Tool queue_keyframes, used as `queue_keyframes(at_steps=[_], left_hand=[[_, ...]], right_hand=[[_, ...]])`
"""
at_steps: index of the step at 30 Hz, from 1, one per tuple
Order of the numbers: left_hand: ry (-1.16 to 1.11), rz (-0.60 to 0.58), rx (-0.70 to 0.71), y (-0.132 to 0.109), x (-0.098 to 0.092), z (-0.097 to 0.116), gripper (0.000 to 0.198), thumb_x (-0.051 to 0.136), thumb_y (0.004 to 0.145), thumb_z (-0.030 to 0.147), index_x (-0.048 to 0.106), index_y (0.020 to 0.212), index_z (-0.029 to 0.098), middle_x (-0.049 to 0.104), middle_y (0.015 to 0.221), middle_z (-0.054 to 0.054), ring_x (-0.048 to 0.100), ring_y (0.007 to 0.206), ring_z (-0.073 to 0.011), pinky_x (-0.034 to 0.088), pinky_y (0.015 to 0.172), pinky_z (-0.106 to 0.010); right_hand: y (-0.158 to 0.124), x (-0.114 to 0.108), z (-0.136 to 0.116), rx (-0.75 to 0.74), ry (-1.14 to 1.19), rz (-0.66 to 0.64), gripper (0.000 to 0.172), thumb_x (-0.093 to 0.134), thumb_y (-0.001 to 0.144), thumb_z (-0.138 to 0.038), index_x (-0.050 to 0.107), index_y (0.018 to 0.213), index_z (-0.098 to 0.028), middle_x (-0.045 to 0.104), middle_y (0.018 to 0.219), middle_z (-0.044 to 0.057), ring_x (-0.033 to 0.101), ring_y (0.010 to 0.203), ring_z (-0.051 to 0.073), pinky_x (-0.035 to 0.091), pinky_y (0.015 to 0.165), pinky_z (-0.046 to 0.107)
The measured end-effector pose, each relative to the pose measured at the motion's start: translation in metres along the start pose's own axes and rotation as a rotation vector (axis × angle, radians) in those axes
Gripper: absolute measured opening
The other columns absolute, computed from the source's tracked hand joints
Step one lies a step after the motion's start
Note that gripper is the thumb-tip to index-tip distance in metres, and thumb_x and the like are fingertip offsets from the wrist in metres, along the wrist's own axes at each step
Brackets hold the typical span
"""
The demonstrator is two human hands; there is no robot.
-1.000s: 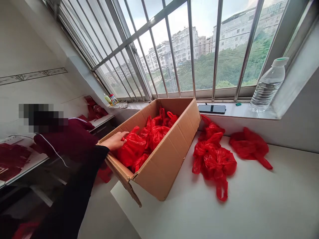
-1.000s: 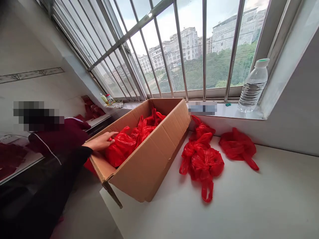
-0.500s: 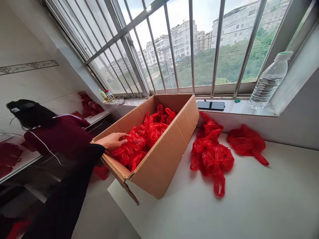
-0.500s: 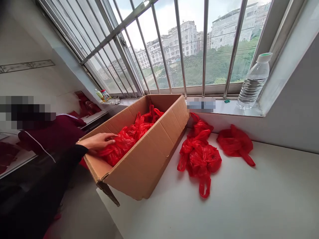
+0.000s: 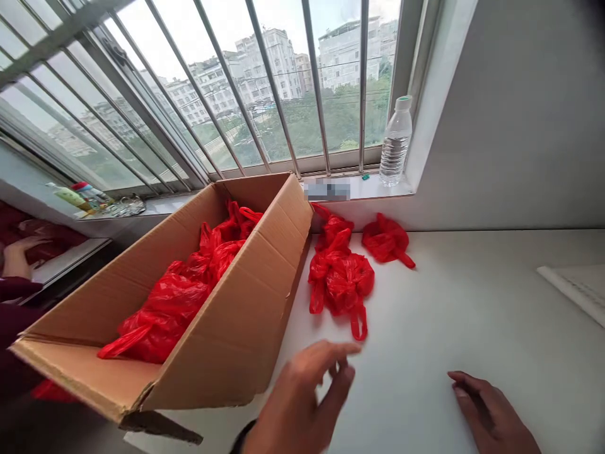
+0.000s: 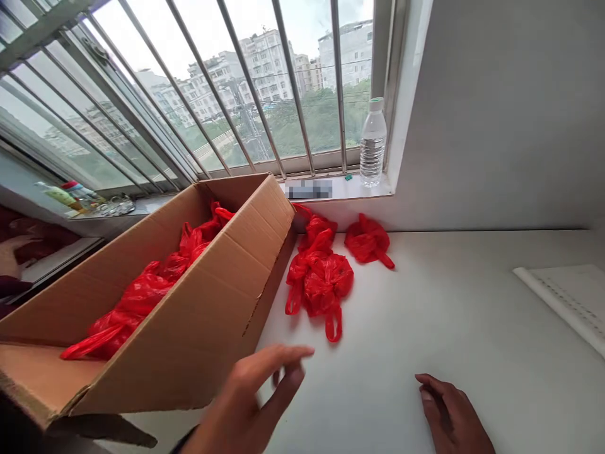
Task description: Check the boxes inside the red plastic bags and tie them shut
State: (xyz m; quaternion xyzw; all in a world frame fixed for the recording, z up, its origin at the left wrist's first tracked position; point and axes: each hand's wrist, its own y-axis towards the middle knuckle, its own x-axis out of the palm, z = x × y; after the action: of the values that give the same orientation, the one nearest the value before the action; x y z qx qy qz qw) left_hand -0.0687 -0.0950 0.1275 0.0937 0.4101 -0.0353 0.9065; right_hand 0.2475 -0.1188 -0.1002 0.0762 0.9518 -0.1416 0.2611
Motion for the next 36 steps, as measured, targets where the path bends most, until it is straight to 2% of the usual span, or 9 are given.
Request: queue_keyframes(at_steps=[5,10,14,19,24,27,30,33,36], left_hand=[[0.080,0.037,-0.098,0.060,0.104,-0.046,0.036,0.051,0.098,0.019,0.064,0.131,0.020,0.067,0.122,-0.013,0.065,0.112,-0.0256,0.055,0.097,-0.041],[0.184,0.058,-0.122,0.064,0.152,-0.066,0.047,0.054,0.088,0.006,0.063,0.133,0.018,0.062,0.117,-0.014,0.060,0.108,-0.0328,0.051,0.093,-0.052],[0.181,0.049,-0.104,0.053,0.155,-0.068,0.039,0.041,0.090,-0.003,0.071,0.103,0.019,0.062,0.098,-0.009,0.059,0.095,-0.0275,0.051,0.086,-0.046],[0.094,-0.007,-0.057,0.025,0.144,-0.056,0.040,0.040,0.086,-0.005,0.068,0.098,0.021,0.063,0.095,-0.008,0.060,0.091,-0.0244,0.054,0.078,-0.039],[-0.006,-0.102,-0.014,-0.017,0.137,-0.048,0.030,0.052,0.074,-0.001,0.064,0.085,0.024,0.062,0.086,-0.005,0.063,0.081,-0.0234,0.055,0.070,-0.036],[-0.075,-0.097,-0.043,-0.035,0.131,-0.051,0.037,0.049,0.079,0.003,0.068,0.100,0.026,0.061,0.087,-0.005,0.063,0.075,-0.0218,0.054,0.063,-0.033],[-0.157,0.060,-0.124,-0.042,0.127,-0.053,0.034,0.046,0.094,0.017,0.068,0.117,0.029,0.063,0.096,-0.006,0.064,0.080,-0.0220,0.056,0.068,-0.035],[-0.113,0.242,-0.208,-0.039,0.126,-0.053,0.031,0.048,0.100,0.028,0.067,0.125,0.031,0.062,0.115,-0.009,0.063,0.103,-0.0264,0.056,0.085,-0.043],[-0.034,0.233,-0.216,-0.028,0.128,-0.054,0.040,0.053,0.100,0.030,0.059,0.140,0.032,0.053,0.138,-0.011,0.052,0.128,-0.0299,0.050,0.101,-0.051]], right_hand=[[0.005,0.004,0.008,-0.067,0.000,0.005,0.048,0.053,0.091,-0.067,0.070,0.117,-0.031,0.071,0.126,0.006,0.068,0.116,0.028,0.063,0.094,0.042],[0.004,0.010,0.005,-0.106,-0.011,0.071,0.043,0.048,0.096,-0.063,0.069,0.116,-0.032,0.071,0.122,0.004,0.069,0.113,0.025,0.062,0.093,0.039],[0.007,0.009,0.008,-0.164,-0.040,0.042,0.038,0.051,0.096,-0.059,0.069,0.115,-0.031,0.072,0.120,0.005,0.070,0.111,0.024,0.063,0.090,0.037],[0.004,0.007,-0.003,-0.194,-0.024,0.078,0.034,0.052,0.099,-0.054,0.067,0.117,-0.030,0.072,0.116,0.006,0.070,0.109,0.025,0.064,0.087,0.037],[0.001,-0.001,-0.032,-0.157,0.048,-0.007,0.032,0.050,0.102,-0.051,0.063,0.120,-0.028,0.069,0.123,0.007,0.069,0.113,0.023,0.062,0.096,0.038],[0.005,-0.007,-0.068,-0.237,0.025,-0.015,0.028,0.046,0.105,-0.045,0.061,0.122,-0.030,0.067,0.123,0.005,0.066,0.114,0.022,0.058,0.098,0.039],[0.020,-0.004,-0.114,-0.424,-0.002,-0.028,0.027,0.044,0.106,-0.040,0.059,0.127,-0.031,0.066,0.123,0.005,0.063,0.114,0.023,0.056,0.098,0.040],[0.042,0.013,-0.153,-0.636,-0.097,-0.117,0.031,0.040,0.107,-0.030,0.055,0.134,-0.027,0.065,0.130,0.008,0.058,0.121,0.023,0.052,0.105,0.043],[0.057,0.034,-0.168,-0.752,-0.282,-0.249,0.042,0.044,0.103,-0.021,0.050,0.144,-0.025,0.065,0.134,0.009,0.057,0.124,0.027,0.049,0.108,0.051]])
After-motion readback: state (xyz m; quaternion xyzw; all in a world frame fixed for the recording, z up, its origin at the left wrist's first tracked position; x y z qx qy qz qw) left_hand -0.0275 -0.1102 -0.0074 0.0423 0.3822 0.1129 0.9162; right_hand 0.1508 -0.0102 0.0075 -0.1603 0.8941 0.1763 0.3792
